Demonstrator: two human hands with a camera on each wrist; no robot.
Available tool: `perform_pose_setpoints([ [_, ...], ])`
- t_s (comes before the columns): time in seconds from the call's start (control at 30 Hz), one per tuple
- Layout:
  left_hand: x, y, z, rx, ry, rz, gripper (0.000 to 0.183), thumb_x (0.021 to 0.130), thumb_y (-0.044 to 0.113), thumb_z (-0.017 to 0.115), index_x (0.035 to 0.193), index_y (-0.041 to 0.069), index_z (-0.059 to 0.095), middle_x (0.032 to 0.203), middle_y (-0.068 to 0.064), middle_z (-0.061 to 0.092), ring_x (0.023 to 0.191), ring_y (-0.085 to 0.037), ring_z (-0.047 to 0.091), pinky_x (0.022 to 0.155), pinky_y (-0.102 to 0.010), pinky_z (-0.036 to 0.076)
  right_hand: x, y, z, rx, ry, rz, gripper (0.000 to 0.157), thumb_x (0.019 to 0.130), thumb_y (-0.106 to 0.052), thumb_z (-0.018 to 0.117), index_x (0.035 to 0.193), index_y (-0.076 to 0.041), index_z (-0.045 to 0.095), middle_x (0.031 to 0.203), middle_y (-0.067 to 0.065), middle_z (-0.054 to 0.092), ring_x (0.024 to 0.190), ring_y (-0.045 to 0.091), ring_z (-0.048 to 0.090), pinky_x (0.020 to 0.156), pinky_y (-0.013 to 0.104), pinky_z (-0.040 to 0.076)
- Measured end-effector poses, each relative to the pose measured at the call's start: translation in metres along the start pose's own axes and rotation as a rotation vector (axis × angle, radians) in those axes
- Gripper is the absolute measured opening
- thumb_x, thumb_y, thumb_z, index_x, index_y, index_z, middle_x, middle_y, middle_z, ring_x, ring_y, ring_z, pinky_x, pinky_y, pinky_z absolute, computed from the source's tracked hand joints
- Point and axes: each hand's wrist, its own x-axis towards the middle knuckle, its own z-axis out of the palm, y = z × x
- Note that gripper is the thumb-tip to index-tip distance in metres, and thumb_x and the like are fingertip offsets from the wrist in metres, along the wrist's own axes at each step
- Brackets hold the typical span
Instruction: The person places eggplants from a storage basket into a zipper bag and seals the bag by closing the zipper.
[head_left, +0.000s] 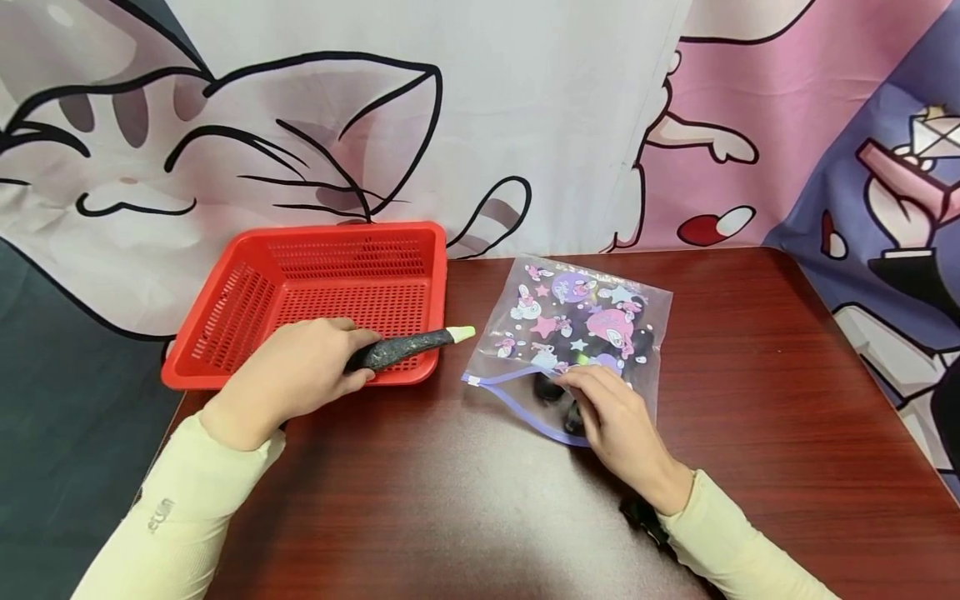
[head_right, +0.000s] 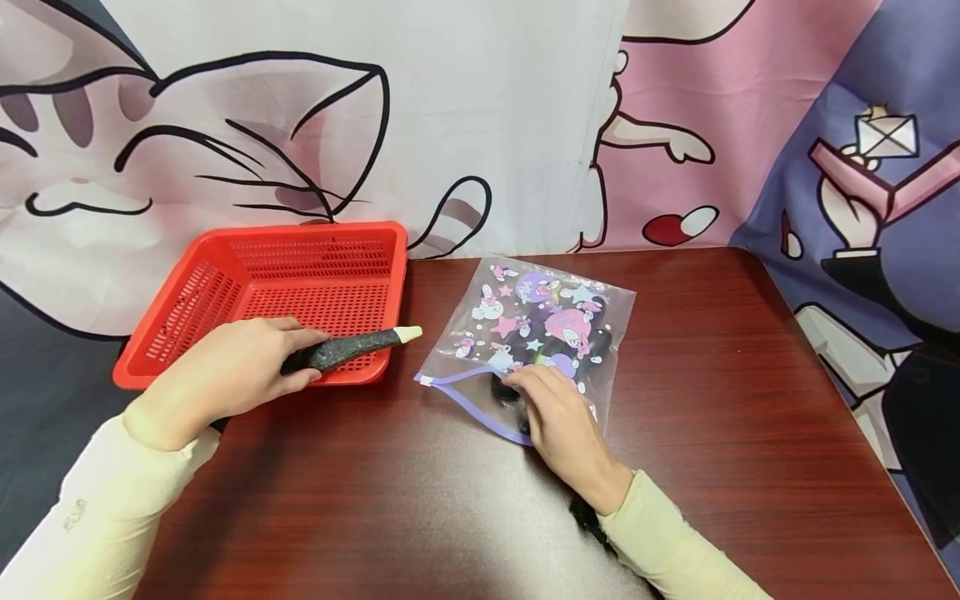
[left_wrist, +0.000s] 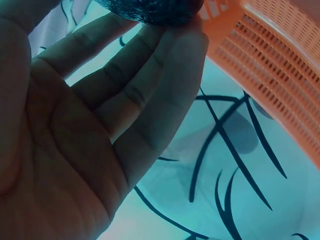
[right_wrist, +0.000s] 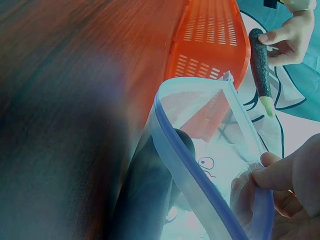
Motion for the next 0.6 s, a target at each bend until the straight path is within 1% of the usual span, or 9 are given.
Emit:
perform_pose_setpoints([
  [0.07,-0.001,0.004,0.003,-0.008,0.011,0.006,0.037,0.083,0.025,0.081,0.115,0.007,0.072,0.089,-0.005,0.065,0.073,-0.021,0.062,0.067,-0.046,0.055,0.000,0.000,0.000,-0.002,-0.001,0.001,0.031,0.086,0.016,0.059,0.110,-0.001,0.069,0.107,0.008,0.068,0.100,0.025,0.063,0.095,0.026,0.045],
  [0.23,-0.004,0.016,0.010,-0.030,0.034,0.025,0.034,0.082,0.024,0.082,0.109,0.007,0.072,0.085,-0.003,0.064,0.071,-0.020,0.061,0.063,-0.044,0.055,0.000,0.000,0.000,0.000,0.000,-0.003,0.031,0.086,0.016,0.059,0.110,-0.001,0.069,0.107,0.008,0.068,0.100,0.025,0.063,0.094,0.026,0.045],
  [0.43,-0.007,0.030,0.014,-0.017,0.066,0.052,0.032,0.081,0.026,0.083,0.105,0.008,0.072,0.079,0.000,0.061,0.066,-0.017,0.059,0.058,-0.041,0.053,0.000,0.000,0.001,-0.003,0.006,-0.011,0.032,0.085,0.017,0.060,0.110,-0.001,0.069,0.107,0.008,0.068,0.099,0.025,0.063,0.094,0.026,0.045],
  [0.6,-0.007,0.040,0.017,-0.018,0.089,0.072,0.031,0.080,0.027,0.084,0.102,0.010,0.071,0.077,0.001,0.060,0.065,-0.016,0.059,0.056,-0.040,0.053,0.000,0.000,0.000,-0.004,0.005,-0.011,0.032,0.085,0.016,0.060,0.111,-0.001,0.069,0.107,0.008,0.068,0.100,0.025,0.063,0.094,0.026,0.045],
])
